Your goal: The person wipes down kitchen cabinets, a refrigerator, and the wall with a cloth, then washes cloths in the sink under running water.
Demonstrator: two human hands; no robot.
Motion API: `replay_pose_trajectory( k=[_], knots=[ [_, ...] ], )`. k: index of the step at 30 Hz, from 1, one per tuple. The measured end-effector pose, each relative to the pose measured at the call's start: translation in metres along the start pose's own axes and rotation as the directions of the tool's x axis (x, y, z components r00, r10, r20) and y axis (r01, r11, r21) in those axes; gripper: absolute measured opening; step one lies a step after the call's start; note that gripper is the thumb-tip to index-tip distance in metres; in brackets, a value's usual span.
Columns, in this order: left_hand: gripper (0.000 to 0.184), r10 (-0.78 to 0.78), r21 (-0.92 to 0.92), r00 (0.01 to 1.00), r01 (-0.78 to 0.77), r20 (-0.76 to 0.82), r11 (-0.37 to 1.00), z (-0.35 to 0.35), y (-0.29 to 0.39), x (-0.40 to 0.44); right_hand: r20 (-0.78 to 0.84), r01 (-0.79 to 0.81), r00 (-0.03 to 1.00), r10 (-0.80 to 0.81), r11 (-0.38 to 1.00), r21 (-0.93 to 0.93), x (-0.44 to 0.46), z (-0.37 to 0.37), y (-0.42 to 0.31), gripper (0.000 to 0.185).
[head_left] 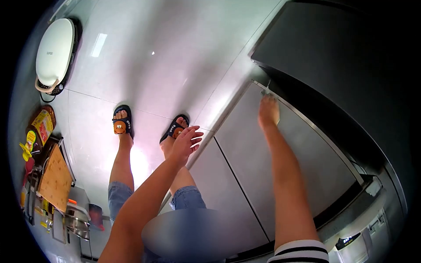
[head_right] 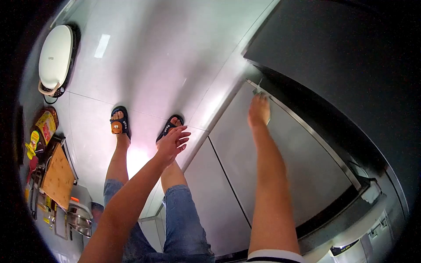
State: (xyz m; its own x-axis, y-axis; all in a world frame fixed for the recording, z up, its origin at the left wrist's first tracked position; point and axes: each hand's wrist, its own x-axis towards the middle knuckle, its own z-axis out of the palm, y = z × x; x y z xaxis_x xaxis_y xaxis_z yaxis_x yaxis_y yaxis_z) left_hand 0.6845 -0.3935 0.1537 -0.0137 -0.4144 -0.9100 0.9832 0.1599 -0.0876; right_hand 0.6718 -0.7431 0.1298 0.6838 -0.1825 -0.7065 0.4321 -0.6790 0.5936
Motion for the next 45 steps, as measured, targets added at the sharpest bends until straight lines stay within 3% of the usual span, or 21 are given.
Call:
replay_pose_trajectory(
  k=[1, 2, 5, 7, 11, 14, 16, 19, 22, 25, 26, 28, 30, 33, 35, 36, 38, 39, 41, 42, 45],
  knots=[
    [0.033, -0.002, 0.0, 1.0, 0.002, -0.004, 1.0, -0.002, -0.001, 0.005, 0.452, -0.034, 0.886, -0.105, 0.957, 0.288, 0.003, -0.009, -0.024, 0.043],
    [0.033, -0.014, -0.01, 1.0, 0.014, -0.013, 1.0, -0.003, -0.004, 0.01, 0.197, 0.002, 0.977, -0.077, 0.934, 0.357, -0.033, 0.027, -0.066, 0.043],
    [0.033, -0.028, -0.026, 0.999, 0.027, -0.015, 0.999, -0.008, -0.003, 0.023, 0.187, 0.137, 0.935, -0.301, 0.795, 0.591, -0.119, 0.039, -0.162, 0.045],
    [0.032, -0.025, -0.027, 1.0, 0.025, 0.014, 0.999, -0.008, 0.001, 0.024, -0.056, 0.451, 0.859, -0.51, 0.698, 0.556, -0.145, 0.023, -0.166, 0.03],
    [0.031, 0.009, -0.061, 0.998, -0.012, -0.057, 0.998, -0.013, 0.014, 0.032, 0.271, 0.189, 0.84, -0.469, 0.723, 0.665, -0.064, -0.004, -0.108, 0.033],
    [0.031, 0.048, -0.073, 0.998, -0.051, -0.031, 0.996, -0.024, 0.012, 0.048, 0.248, 0.145, 0.945, -0.215, 0.951, 0.272, 0.019, 0.014, -0.07, 0.05],
    [0.028, 0.066, -0.069, 0.998, -0.067, -0.023, 0.995, -0.028, 0.014, 0.054, 0.197, -0.017, 0.98, -0.029, 0.974, 0.225, 0.061, 0.013, -0.044, 0.049],
    [0.024, 0.053, -0.057, 0.998, -0.054, -0.017, 0.997, -0.04, 0.009, 0.069, -0.103, -0.038, 0.993, 0.065, 0.968, 0.247, 0.085, 0.04, -0.048, 0.035],
    [0.023, 0.043, -0.081, 0.999, -0.045, -0.017, 0.996, -0.046, 0.004, 0.077, 0.236, 0.089, 0.961, -0.145, 0.969, 0.233, 0.068, 0.039, -0.094, 0.037],
    [0.023, 0.041, -0.077, 0.999, -0.042, -0.012, 0.996, -0.051, 0.006, 0.073, 0.4, 0.146, 0.862, -0.313, 0.907, 0.394, 0.001, 0.032, -0.163, 0.051],
    [0.023, 0.048, -0.08, 0.999, -0.048, -0.003, 0.996, -0.052, 0.009, 0.069, 0.299, 0.159, 0.897, -0.325, 0.869, 0.469, -0.032, 0.046, -0.191, 0.048],
    [0.024, 0.062, -0.09, 0.998, -0.061, 0.003, 0.994, -0.054, 0.016, 0.059, 0.35, 0.213, 0.8, -0.488, 0.776, 0.594, -0.072, 0.031, -0.216, 0.041],
    [0.024, 0.067, -0.091, 0.998, -0.067, -0.008, 0.994, -0.056, 0.025, 0.042, 0.033, 0.428, 0.855, -0.517, 0.741, 0.518, -0.112, 0.036, -0.226, 0.034],
    [0.025, 0.056, -0.046, 0.996, -0.059, -0.067, 0.997, -0.052, 0.038, 0.005, 0.206, 0.449, 0.721, -0.661, 0.673, 0.587, -0.121, 0.024, -0.211, 0.03],
    [0.026, 0.075, -0.017, 0.994, -0.076, -0.079, 0.997, -0.048, 0.051, -0.021, 0.243, 0.2, 0.798, -0.551, 0.622, 0.757, -0.123, 0.002, -0.194, 0.025],
    [0.026, 0.081, -0.004, 0.994, -0.081, -0.08, 0.997, -0.043, 0.053, -0.036, 0.275, 0.067, 0.825, -0.493, 0.569, 0.819, -0.129, -0.009, -0.182, 0.023],
    [0.026, 0.093, 0.02, 0.994, -0.092, -0.06, 0.996, -0.037, 0.058, -0.06, 0.342, -0.348, 0.9, -0.27, 0.025, 0.937, -0.125, -0.048, -0.157, 0.023],
    [0.026, 0.106, 0.034, 0.993, -0.105, -0.05, 0.994, -0.033, 0.061, -0.073, 0.405, -0.439, 0.898, -0.171, -0.306, 0.844, -0.122, -0.073, -0.141, 0.023],
    [0.026, 0.181, 0.138, 0.983, -0.178, -0.01, 0.974, -0.016, 0.071, -0.103, 0.389, -0.359, 0.893, -0.225, -0.877, 0.319, -0.116, -0.124, -0.108, 0.029],
    [0.027, 0.236, 0.202, 0.972, -0.234, 0.012, 0.951, -0.003, 0.078, -0.124, 0.347, -0.243, 0.905, -0.245, -0.969, -0.051, -0.119, -0.154, -0.089, 0.033],
    [0.037, 0.451, 0.436, 0.859, -0.511, 0.241, 0.741, 0.029, 0.108, -0.197, 0.095, -0.1, 0.982, -0.161, -0.884, -0.456, -0.145, -0.265, -0.014, 0.042]
  ],
)
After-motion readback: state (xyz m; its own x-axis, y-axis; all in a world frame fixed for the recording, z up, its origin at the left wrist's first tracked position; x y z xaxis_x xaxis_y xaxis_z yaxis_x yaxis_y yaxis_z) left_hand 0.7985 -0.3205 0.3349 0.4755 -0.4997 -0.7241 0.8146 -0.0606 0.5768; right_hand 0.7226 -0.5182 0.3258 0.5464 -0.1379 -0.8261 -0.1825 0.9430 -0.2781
